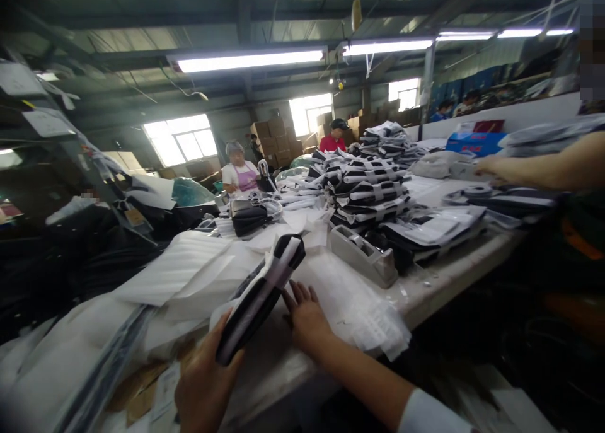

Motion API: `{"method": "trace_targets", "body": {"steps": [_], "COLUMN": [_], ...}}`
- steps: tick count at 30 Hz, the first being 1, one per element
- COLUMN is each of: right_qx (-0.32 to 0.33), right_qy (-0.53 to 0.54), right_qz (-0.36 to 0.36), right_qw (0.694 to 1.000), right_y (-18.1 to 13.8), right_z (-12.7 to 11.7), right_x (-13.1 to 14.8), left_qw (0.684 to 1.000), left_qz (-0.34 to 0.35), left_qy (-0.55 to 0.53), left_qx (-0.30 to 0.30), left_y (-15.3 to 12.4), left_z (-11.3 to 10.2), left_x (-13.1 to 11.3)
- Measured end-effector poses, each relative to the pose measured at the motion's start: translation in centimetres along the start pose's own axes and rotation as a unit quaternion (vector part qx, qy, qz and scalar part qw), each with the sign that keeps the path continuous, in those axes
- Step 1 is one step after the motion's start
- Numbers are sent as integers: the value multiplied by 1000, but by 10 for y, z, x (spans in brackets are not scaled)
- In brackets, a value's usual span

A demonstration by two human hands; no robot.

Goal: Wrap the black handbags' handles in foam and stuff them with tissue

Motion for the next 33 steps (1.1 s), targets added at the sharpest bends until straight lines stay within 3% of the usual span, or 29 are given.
{"method": "trace_targets", "body": {"steps": [5, 11, 14, 18, 22, 28, 33], "right_qx": [27, 9, 6, 56, 58, 71, -9], "right_qy": [31, 23, 31, 69, 69, 77, 97], "right_qz": [-88, -66, -67, -92, -133, -186, -253], "right_qw": [995, 998, 997, 992, 987, 977, 963], "right_y": [-37, -1, -11, -32, -23, -40, -64], "right_z": [19, 14, 15, 27, 19, 16, 2], "right_x": [21, 17, 20, 28, 38, 45, 52], "left_qw": [1000, 1000, 999, 999, 998, 984, 946], "left_qz": [-1, 8, 29, 41, 58, 156, 303], "left_qy": [-4, -13, -20, -27, -25, -28, -37], "left_qx": [-6, 5, 1, -23, -27, -78, -105], "left_y": [1, -2, -4, -4, -5, -21, -45], "left_z": [-3, 4, 7, 6, 9, 13, 17], "left_x": [0, 2, 4, 4, 6, 6, -16]}}
Point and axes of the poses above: each hand's wrist, its own y-axis towards the middle knuckle, its own z-axis out of the palm, x = y × z, the point moved 9 cm from there along y, towards the middle knuckle, and after that the axes turned 6 degrees about -y, right-handed, at the moved point
